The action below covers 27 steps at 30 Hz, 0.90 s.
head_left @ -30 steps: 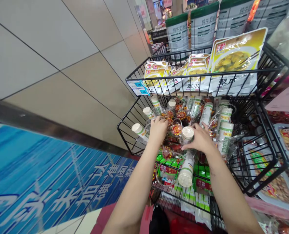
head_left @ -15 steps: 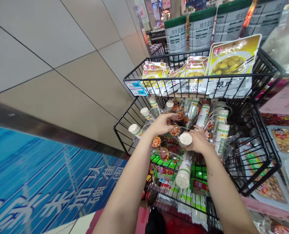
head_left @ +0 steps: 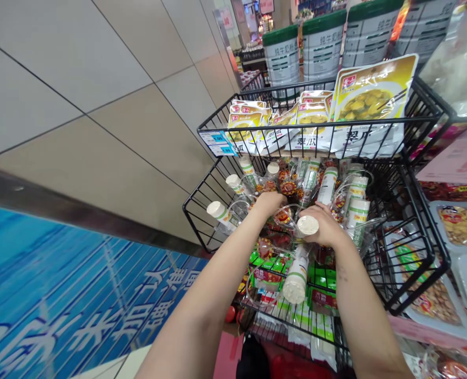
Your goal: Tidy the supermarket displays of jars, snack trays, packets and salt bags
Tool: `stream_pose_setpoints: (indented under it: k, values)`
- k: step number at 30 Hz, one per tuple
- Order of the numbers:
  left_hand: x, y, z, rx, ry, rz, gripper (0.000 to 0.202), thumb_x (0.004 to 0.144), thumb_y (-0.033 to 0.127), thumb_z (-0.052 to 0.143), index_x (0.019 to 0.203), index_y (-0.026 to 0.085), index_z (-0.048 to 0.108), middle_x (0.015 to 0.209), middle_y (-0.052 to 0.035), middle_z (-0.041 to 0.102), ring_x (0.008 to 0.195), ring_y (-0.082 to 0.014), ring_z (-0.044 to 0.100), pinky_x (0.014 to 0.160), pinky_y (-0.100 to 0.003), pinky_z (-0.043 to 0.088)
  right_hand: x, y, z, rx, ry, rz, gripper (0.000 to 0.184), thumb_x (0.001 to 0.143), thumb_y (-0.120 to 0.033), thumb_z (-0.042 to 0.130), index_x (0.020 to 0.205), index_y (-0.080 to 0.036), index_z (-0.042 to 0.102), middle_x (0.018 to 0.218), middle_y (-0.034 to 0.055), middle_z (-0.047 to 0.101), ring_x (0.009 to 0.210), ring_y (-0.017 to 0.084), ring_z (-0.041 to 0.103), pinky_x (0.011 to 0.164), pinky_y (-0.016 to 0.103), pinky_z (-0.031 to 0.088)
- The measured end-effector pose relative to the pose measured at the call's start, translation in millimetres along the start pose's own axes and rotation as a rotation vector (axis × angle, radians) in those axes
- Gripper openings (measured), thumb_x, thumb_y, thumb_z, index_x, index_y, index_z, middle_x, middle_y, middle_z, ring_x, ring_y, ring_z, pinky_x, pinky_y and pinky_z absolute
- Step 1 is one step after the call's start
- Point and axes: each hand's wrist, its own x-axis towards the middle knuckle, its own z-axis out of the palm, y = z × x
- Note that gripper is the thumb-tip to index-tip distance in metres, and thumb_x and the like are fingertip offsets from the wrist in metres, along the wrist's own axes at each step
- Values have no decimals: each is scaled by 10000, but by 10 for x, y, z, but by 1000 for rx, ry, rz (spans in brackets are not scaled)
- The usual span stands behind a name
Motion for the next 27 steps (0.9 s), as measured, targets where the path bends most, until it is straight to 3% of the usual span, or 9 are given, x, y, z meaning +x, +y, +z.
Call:
stream_pose_setpoints:
  k: [7, 11, 13, 16, 18, 21, 23, 24, 27]
  values:
    - [-490, 7, 36, 64, -144, -93, 170, 747, 100, 634, 799, 200, 761, 828, -131, 752, 867, -273, 725, 776, -312, 526, -28, 44, -20, 13, -57, 22, 402, 524, -133, 782, 880, -226, 620, 964, 8, 676, 1019, 242, 607, 1166, 518, 207]
    - [-582, -21, -58, 51, -217, -79, 273, 682, 35, 616, 825, 208, 771, 812, -113, 758, 818, -266, 725, 726, -295, 523, -59, -28, -60, 59, -148, 58, 359, 620, -47, 679, 903, -268, 670, 967, -8, 702, 1145, 241, 584, 1175, 571, 162]
    - [-540, -6, -128, -5, -120, -27, 394, 686, 27, 587, 957, 243, 775, 953, -91, 771, 907, -244, 716, 785, -285, 520, -69, -70, -93, 143, -204, 91, 457, 645, 25, 537, 942, -291, 679, 947, -36, 730, 1170, 212, 592, 1174, 566, 170]
    - [-439, 85, -128, -158, 118, 85, 460, 784, 79, 506, 1149, 251, 729, 1189, -68, 727, 1071, -209, 669, 902, -277, 498, -48, -111, -118, 263, -224, 163, 536, 650, 50, 403, 1014, -265, 637, 788, -70, 733, 962, 169, 675, 1162, 528, 223]
    - [-375, 169, -39, -216, 21, 129, 372, 802, 167, 548, 1107, 254, 744, 1114, -49, 752, 994, -206, 685, 852, -261, 508, -7, -120, -97, 249, -91, 207, 430, 697, 11, 432, 1000, -238, 609, 763, -57, 718, 855, 172, 674, 1101, 469, 337]
    - [-266, 259, 97, -219, -276, 121, 238, 698, 249, 671, 908, 238, 782, 854, -39, 775, 761, -215, 692, 687, -249, 503, 69, -125, -21, -6, 326, 364, 203, 769, -146, 604, 960, -213, 612, 980, 64, 687, 996, 261, 616, 961, 436, 450]
    - [-147, 271, 103, -238, -333, 106, 160, 645, 215, 685, 778, 212, 773, 736, -30, 756, 660, -201, 668, 627, -242, 488, 112, -134, 26, -186, 536, 571, 385, 724, -270, 741, 1078, -192, 612, 1128, 154, 610, 1079, 348, 562, 908, 478, 467]
    - [-67, 263, 75, -256, -322, 102, 133, 641, 192, 674, 739, 205, 763, 711, -23, 749, 643, -192, 661, 622, -236, 487, 128, -141, 39, -234, 565, 675, 556, 679, -299, 792, 1180, -181, 584, 1162, 186, 578, 1073, 376, 559, 875, 490, 476]
    - [246, 212, -63, -295, -171, 77, 244, 746, 146, 573, 891, 190, 763, 925, -36, 774, 831, -191, 692, 764, -232, 509, 150, -164, 24, -254, 444, 860, 912, 619, -295, 835, 1418, -156, 417, 1189, 237, 544, 947, 385, 617, 755, 461, 501]
